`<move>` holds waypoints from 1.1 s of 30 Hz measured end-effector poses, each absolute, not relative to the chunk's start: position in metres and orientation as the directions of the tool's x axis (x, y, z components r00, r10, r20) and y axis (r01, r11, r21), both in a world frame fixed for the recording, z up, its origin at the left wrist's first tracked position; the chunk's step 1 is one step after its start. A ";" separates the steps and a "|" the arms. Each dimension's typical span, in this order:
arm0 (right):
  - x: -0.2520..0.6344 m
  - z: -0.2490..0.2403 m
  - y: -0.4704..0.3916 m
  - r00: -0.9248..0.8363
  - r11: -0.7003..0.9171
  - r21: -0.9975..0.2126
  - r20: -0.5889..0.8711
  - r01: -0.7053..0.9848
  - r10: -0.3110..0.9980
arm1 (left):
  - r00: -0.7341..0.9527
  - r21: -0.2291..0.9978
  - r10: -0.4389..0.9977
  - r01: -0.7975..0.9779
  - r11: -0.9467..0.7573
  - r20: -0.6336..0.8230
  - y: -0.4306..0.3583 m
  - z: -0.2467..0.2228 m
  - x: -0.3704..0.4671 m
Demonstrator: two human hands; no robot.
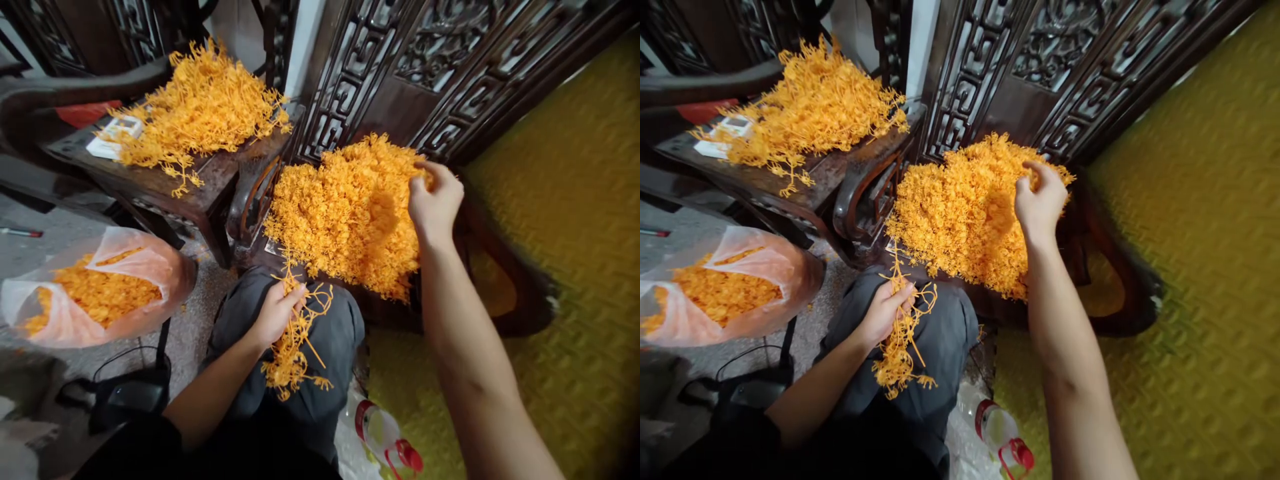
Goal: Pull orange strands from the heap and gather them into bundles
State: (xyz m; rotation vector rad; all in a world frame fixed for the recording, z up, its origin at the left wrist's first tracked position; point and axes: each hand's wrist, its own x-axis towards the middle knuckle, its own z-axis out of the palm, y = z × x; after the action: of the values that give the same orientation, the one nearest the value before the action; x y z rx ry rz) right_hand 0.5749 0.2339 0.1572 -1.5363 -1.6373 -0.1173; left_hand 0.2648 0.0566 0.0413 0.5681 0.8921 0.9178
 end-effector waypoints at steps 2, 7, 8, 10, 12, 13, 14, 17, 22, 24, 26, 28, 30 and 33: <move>0.577 0.155 0.278 0.226 0.074 -0.404 0.644 0.912 0.731 | 0.315 0.747 0.859 -0.429 0.508 -0.403 0.057 0.041 0.265; 0.569 0.136 0.333 0.282 -0.069 -0.512 0.350 0.856 0.893 | 0.348 0.744 0.854 -0.429 0.513 -0.387 0.059 0.042 0.263; 0.568 0.138 0.334 0.272 -0.078 -0.519 0.309 0.851 0.911 | 0.359 0.742 0.850 -0.426 0.517 -0.385 0.060 0.042 0.262; 0.565 0.150 0.320 0.234 -0.067 -0.497 0.282 0.865 0.930 | 0.390 0.743 0.842 -0.417 0.523 -0.373 0.061 0.043 0.259; 0.554 0.168 0.284 0.120 0.054 -0.392 0.406 0.918 0.906 | 0.427 0.746 0.832 -0.408 0.526 -0.353 0.062 0.043 0.256; 0.544 0.176 0.258 -0.020 0.184 -0.260 0.529 0.948 0.848 | 0.445 0.745 0.826 -0.405 0.530 -0.346 0.063 0.043 0.254; 0.531 0.182 0.228 -0.125 0.285 -0.143 0.655 0.948 0.745 | 0.459 0.742 0.820 -0.404 0.535 -0.341 0.063 0.043 0.253; 0.479 0.184 0.130 -0.137 0.408 -0.212 0.725 0.888 0.675 | 0.484 0.714 0.801 -0.415 0.564 -0.352 0.063 0.046 0.249; 0.414 0.135 0.033 -0.367 0.454 -0.424 0.274 0.783 0.889 | 0.538 0.659 0.800 -0.503 0.559 -0.267 0.064 0.053 0.245; 0.407 0.113 0.028 -0.323 0.386 -0.416 0.215 0.824 0.922 | 0.566 0.654 0.793 -0.517 0.553 -0.223 0.064 0.054 0.244; 0.406 0.100 0.030 -0.255 0.314 -0.406 0.193 0.858 0.947 | 0.593 0.657 0.778 -0.505 0.559 -0.206 0.065 0.053 0.243; 0.409 0.096 0.034 -0.229 0.295 -0.436 0.199 0.850 0.953 | 0.595 0.668 0.772 -0.482 0.567 -0.225 0.065 0.052 0.243; 0.411 0.097 0.035 -0.228 0.322 -0.522 0.237 0.790 0.944 | 0.565 0.688 0.785 -0.465 0.557 -0.253 0.064 0.050 0.245; 0.412 0.105 0.030 -0.192 0.344 -0.652 0.294 0.676 0.936 | 0.516 0.740 0.818 -0.441 0.508 -0.254 0.063 0.047 0.249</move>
State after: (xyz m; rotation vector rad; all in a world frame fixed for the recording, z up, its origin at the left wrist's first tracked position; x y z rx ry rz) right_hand 0.4125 0.0302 0.1050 -1.4063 -1.9487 0.5037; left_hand 0.2494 0.0629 0.0472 0.6627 0.6489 0.8259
